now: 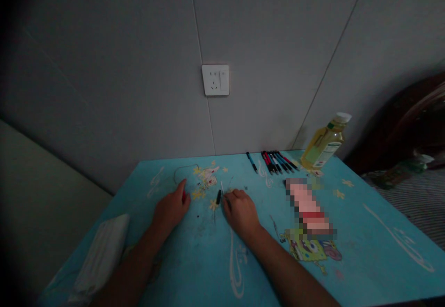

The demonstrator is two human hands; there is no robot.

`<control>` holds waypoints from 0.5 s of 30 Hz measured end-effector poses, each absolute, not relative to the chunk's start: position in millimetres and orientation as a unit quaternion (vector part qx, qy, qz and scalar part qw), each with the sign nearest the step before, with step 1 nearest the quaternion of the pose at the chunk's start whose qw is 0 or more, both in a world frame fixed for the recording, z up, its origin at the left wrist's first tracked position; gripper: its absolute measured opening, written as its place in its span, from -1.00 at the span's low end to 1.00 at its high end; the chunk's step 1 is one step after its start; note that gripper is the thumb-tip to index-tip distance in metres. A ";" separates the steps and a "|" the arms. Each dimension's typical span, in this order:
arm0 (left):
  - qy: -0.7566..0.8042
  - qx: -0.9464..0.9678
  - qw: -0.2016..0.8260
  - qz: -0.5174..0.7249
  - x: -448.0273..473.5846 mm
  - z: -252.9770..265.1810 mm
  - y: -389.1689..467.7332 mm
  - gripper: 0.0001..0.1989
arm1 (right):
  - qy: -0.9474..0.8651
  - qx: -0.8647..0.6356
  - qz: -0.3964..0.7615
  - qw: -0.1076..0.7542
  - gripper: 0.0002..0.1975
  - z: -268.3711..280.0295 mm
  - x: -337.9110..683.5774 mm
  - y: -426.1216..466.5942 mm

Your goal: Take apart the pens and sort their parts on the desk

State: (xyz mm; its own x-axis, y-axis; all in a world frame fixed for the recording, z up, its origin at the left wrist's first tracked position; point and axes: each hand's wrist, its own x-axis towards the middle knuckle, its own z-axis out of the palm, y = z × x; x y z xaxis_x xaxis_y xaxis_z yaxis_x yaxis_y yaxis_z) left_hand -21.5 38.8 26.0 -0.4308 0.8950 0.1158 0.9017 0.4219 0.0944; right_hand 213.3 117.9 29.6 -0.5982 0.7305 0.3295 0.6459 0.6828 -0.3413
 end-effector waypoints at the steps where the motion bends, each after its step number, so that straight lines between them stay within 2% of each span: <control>1: -0.845 -0.531 0.022 -0.067 -22.0 24.1 39.2 -0.45 | -0.884 -0.398 0.084 0.229 -0.78 33.0 216.2 124.9; 4: -0.845 -0.531 0.019 -0.059 -23.6 20.0 39.8 -0.50 | -0.852 -0.477 0.028 0.214 -0.73 42.9 230.5 158.6; 6: -0.840 -0.540 0.019 -0.061 -23.7 19.6 39.2 -0.52 | -0.817 -0.552 -0.012 0.168 -0.71 46.2 239.5 185.3; 15: -0.827 -0.555 0.019 -0.092 -20.1 24.3 31.9 -0.53 | -0.775 -0.616 -0.005 0.146 -0.71 38.1 234.8 230.7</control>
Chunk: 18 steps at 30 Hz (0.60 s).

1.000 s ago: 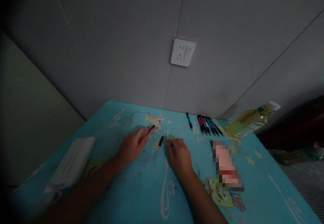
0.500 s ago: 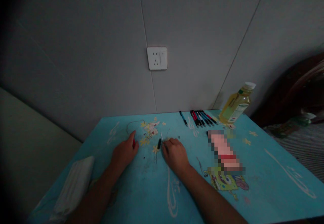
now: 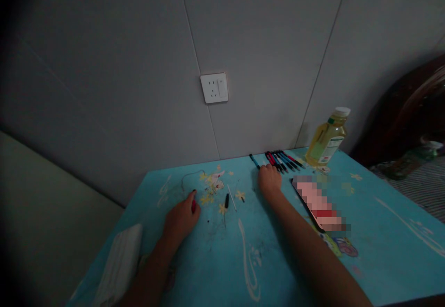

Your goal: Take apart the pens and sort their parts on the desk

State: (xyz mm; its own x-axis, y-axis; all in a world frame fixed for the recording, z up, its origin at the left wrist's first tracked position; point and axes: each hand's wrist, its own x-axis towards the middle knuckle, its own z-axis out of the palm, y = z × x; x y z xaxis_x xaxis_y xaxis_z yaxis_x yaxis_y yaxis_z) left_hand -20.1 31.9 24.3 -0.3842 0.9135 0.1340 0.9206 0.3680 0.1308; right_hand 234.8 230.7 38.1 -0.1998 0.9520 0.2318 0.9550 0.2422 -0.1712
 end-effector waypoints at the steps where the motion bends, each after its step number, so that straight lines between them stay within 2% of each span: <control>1: -0.824 -0.555 0.026 -0.110 -19.4 24.1 31.8 -0.54 | -0.773 -0.616 -0.006 0.151 -0.69 40.4 235.0 229.0; 6: -0.761 -0.584 0.074 -0.273 -4.1 24.0 32.3 -0.52 | -0.808 -0.555 0.004 0.198 -0.67 55.4 236.9 198.9; 10: -0.678 -0.635 0.083 -0.362 15.2 27.2 31.1 -0.41 | -0.888 -0.319 0.185 0.277 -0.72 53.9 233.1 150.7; 15: -0.599 -0.724 0.084 -0.332 19.8 27.6 27.8 -0.79 | -0.840 -0.261 0.345 0.328 -0.74 48.5 232.2 115.4; 18: -0.590 -0.738 0.077 -0.318 16.1 22.9 25.6 -0.81 | -0.813 -0.304 0.386 0.312 -0.75 47.2 234.4 118.7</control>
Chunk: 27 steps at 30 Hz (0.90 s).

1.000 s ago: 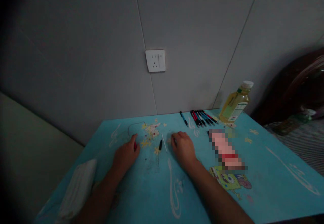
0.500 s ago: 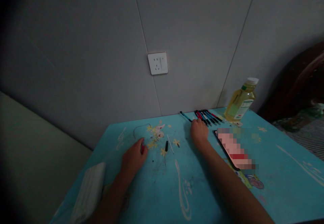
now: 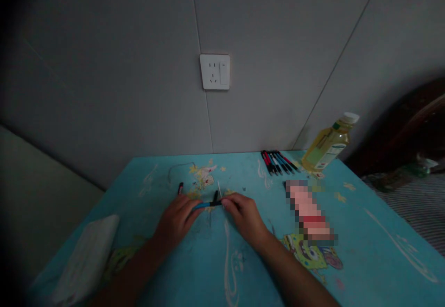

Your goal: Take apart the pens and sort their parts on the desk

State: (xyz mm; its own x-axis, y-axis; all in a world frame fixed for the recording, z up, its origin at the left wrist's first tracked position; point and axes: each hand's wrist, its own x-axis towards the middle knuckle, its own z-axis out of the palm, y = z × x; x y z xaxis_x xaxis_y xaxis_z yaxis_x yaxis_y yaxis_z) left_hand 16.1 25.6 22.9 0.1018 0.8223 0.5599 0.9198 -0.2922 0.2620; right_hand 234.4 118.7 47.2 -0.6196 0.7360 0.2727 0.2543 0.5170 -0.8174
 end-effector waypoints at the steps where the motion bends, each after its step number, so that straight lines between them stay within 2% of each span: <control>1: -0.592 -0.739 0.072 -0.314 15.8 21.1 24.8 -0.79 | -0.813 -0.316 0.384 0.303 -0.73 46.7 235.6 121.5; 5: -0.600 -0.750 0.026 -0.276 22.1 18.3 22.0 -0.80 | -0.848 -0.304 0.321 0.293 -0.71 45.8 241.8 129.8; 10: -0.599 -0.755 -0.106 -0.244 30.2 28.4 18.6 -0.69 | -0.881 -0.240 0.264 0.311 -0.74 48.0 248.4 130.8; 16: -0.578 -0.724 -0.259 -0.273 30.5 40.7 14.8 -0.55 | -0.911 -0.157 0.227 0.308 -0.83 46.3 254.2 131.8; 18: -0.584 -0.725 -0.234 -0.281 29.7 42.0 15.3 -0.57 | -0.909 -0.165 0.222 0.310 -0.86 44.6 254.1 131.6; 23: -0.620 -0.753 -0.040 -0.217 22.0 39.0 16.1 -0.70 | -0.904 -0.170 0.239 0.312 -0.82 42.1 250.1 132.5; 27: -0.611 -0.774 0.008 -0.166 18.8 35.0 15.8 -0.71 | -0.924 -0.165 0.234 0.253 -0.82 43.8 250.9 136.2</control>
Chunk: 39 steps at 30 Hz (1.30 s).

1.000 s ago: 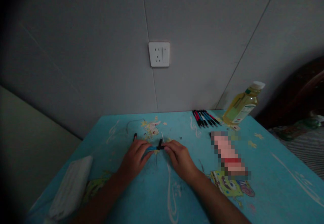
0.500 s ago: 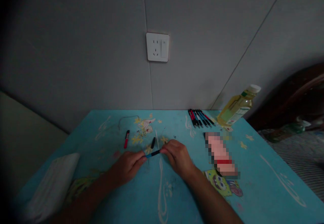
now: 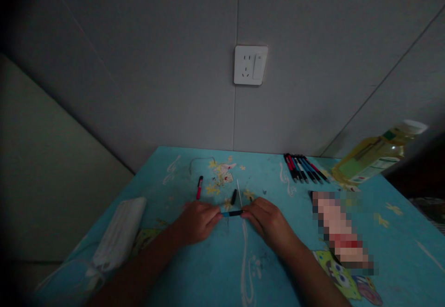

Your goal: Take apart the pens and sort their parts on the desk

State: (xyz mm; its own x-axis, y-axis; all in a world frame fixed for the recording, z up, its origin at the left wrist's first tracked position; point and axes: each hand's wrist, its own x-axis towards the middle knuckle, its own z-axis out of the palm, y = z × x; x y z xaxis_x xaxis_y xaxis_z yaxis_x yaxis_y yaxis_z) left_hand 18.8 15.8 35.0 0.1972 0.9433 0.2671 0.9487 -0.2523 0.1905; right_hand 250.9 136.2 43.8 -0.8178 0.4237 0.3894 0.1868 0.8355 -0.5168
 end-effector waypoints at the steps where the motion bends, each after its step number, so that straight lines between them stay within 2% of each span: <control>1: -0.607 -0.777 0.021 -0.165 19.1 34.4 16.3 -0.73 | -0.927 -0.173 0.233 0.237 -0.82 44.0 251.7 137.0; 8: -0.585 -0.778 0.083 -0.212 23.7 36.2 20.2 -0.80 | -0.889 -0.290 0.293 0.198 -0.63 39.9 249.2 134.1; 11: -0.582 -0.780 0.089 -0.214 23.8 37.6 19.8 -0.81 | -0.870 -0.303 0.328 0.208 -0.58 37.2 244.6 131.9; 17: -0.580 -0.779 0.067 -0.228 26.6 39.1 16.9 -0.80 | -0.849 -0.297 0.378 0.217 -0.59 39.3 241.4 130.9; 23: -0.590 -0.771 -0.016 -0.240 28.7 34.5 15.1 -0.75 | -0.880 -0.241 0.345 0.221 -0.61 51.9 246.7 132.4; 30: -0.625 -0.760 0.021 -0.177 28.4 37.0 14.6 -0.72 | -0.899 -0.197 0.321 0.222 -0.77 51.8 249.6 136.2; 39: -0.622 -0.760 0.026 -0.185 28.3 32.2 15.6 -0.73 | -0.875 -0.265 0.316 0.251 -0.72 46.5 245.4 130.9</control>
